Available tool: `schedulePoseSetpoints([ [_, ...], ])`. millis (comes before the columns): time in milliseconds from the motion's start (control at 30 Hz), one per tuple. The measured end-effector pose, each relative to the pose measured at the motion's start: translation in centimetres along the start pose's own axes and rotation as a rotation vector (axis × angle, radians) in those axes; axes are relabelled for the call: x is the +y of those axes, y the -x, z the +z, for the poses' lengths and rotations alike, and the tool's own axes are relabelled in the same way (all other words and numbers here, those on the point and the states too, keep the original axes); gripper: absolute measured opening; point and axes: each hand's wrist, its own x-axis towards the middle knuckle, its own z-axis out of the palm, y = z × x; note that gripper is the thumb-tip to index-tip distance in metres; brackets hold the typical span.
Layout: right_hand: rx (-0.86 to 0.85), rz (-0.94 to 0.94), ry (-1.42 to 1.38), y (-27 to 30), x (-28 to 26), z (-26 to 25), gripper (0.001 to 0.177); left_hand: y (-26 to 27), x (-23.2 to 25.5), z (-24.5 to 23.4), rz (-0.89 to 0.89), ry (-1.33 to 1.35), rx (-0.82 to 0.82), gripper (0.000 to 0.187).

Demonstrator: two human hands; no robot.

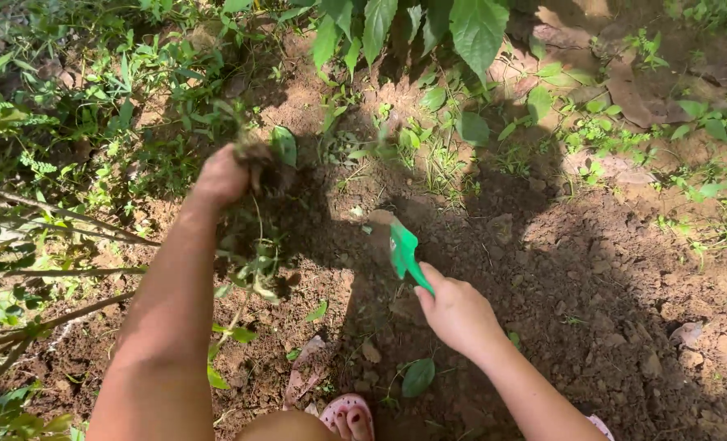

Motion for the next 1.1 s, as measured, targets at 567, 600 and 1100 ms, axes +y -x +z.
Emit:
schedulePoseSetpoints([
  [567, -0.268, 0.518, -0.568, -0.7, 10.1, -1.2, 0.048, -1.2, -4.7, 16.0, 0.528, -0.94, -0.422, 0.061],
  [600, -0.27, 0.523, -0.569, -1.5, 9.8, -0.2, 0.048, 0.9, -4.3, 16.4, 0.527, -0.942, -0.428, 0.061],
  [1100, -0.125, -0.137, 0.211, -0.3, 1.4, -1.6, 0.053, -0.5, -4.6, 12.0, 0.239, -0.619, -0.127, 0.032],
])
